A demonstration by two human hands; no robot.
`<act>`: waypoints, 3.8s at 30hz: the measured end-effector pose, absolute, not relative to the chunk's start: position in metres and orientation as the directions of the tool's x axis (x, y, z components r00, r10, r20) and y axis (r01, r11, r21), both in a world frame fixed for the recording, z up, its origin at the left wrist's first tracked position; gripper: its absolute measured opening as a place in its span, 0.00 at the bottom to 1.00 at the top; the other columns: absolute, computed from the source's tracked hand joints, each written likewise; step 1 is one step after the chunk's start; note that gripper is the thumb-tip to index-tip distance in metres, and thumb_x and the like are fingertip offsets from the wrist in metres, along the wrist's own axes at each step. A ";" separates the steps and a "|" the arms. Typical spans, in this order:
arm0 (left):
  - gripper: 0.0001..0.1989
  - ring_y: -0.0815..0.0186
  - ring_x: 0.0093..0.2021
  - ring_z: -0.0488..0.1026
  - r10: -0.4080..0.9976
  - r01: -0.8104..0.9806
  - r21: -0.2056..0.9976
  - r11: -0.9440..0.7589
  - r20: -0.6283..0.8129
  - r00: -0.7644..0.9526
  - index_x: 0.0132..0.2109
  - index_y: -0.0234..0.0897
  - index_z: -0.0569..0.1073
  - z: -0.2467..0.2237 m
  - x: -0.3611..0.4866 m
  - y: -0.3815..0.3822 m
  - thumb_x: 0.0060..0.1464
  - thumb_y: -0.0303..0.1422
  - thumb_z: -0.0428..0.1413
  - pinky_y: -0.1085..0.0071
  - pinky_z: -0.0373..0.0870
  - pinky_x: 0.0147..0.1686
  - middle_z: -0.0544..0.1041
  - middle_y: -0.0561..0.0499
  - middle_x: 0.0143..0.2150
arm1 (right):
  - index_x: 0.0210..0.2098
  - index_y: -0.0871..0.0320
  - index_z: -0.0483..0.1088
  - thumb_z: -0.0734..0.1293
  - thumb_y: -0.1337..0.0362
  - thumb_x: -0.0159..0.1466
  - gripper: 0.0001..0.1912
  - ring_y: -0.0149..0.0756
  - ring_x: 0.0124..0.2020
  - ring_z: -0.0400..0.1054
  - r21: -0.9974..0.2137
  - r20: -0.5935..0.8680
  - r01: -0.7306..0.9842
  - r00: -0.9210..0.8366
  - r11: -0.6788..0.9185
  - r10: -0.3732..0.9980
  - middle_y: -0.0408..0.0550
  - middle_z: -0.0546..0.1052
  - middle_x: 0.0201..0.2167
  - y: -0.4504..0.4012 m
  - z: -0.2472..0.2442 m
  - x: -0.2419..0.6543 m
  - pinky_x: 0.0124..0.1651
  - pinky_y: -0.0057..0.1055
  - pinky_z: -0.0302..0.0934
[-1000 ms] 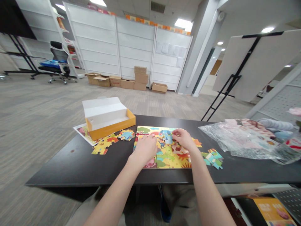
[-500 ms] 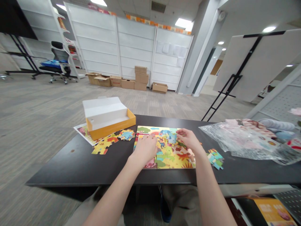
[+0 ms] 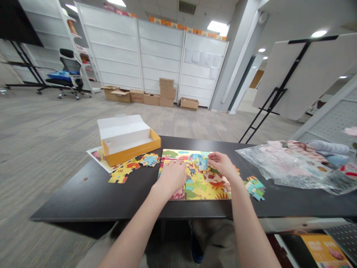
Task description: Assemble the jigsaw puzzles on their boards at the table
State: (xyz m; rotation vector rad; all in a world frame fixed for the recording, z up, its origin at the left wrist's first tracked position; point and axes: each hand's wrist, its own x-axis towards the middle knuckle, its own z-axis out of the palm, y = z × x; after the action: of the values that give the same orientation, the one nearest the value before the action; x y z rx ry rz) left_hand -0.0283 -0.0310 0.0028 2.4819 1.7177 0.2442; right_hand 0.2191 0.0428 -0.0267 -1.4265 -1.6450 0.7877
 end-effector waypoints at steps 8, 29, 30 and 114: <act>0.13 0.50 0.56 0.73 0.938 0.923 0.167 -0.348 0.056 0.343 0.50 0.33 0.76 0.006 -0.027 -0.032 0.63 0.33 0.51 0.56 0.71 0.55 0.77 0.38 0.54 | 0.33 0.58 0.75 0.72 0.67 0.53 0.07 0.39 0.35 0.76 -0.834 0.184 0.524 -0.033 0.174 0.982 0.49 0.80 0.31 0.040 -0.023 0.218 0.42 0.35 0.71; 0.13 0.49 0.56 0.72 0.935 0.920 0.172 -0.353 0.074 0.346 0.49 0.33 0.75 0.002 -0.028 -0.032 0.63 0.35 0.52 0.54 0.70 0.56 0.77 0.38 0.54 | 0.50 0.53 0.73 0.66 0.71 0.52 0.25 0.34 0.34 0.74 -0.984 -0.088 0.158 -0.051 -0.079 0.995 0.41 0.68 0.31 0.022 -0.004 0.201 0.37 0.30 0.76; 0.13 0.49 0.56 0.72 0.937 0.921 0.171 -0.350 0.074 0.342 0.49 0.34 0.75 0.002 -0.028 -0.032 0.63 0.35 0.52 0.54 0.70 0.56 0.77 0.38 0.55 | 0.50 0.53 0.72 0.66 0.71 0.52 0.25 0.34 0.34 0.74 -0.983 -0.097 0.159 -0.051 -0.088 0.994 0.41 0.68 0.30 0.022 -0.004 0.200 0.37 0.31 0.76; 0.14 0.47 0.57 0.71 0.930 0.922 0.118 -0.368 0.037 0.366 0.51 0.33 0.74 0.006 -0.028 -0.035 0.64 0.35 0.51 0.53 0.69 0.56 0.76 0.38 0.55 | 0.48 0.58 0.78 0.75 0.66 0.51 0.24 0.46 0.45 0.76 -0.361 -0.067 0.931 0.033 -0.055 0.997 0.53 0.81 0.47 0.009 0.001 0.275 0.46 0.33 0.67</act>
State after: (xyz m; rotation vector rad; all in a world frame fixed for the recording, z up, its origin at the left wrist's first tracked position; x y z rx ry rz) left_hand -0.0282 -0.0354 0.0056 2.5317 1.7203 0.1497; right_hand 0.2749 0.0090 0.0010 -2.0886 -1.9946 0.4458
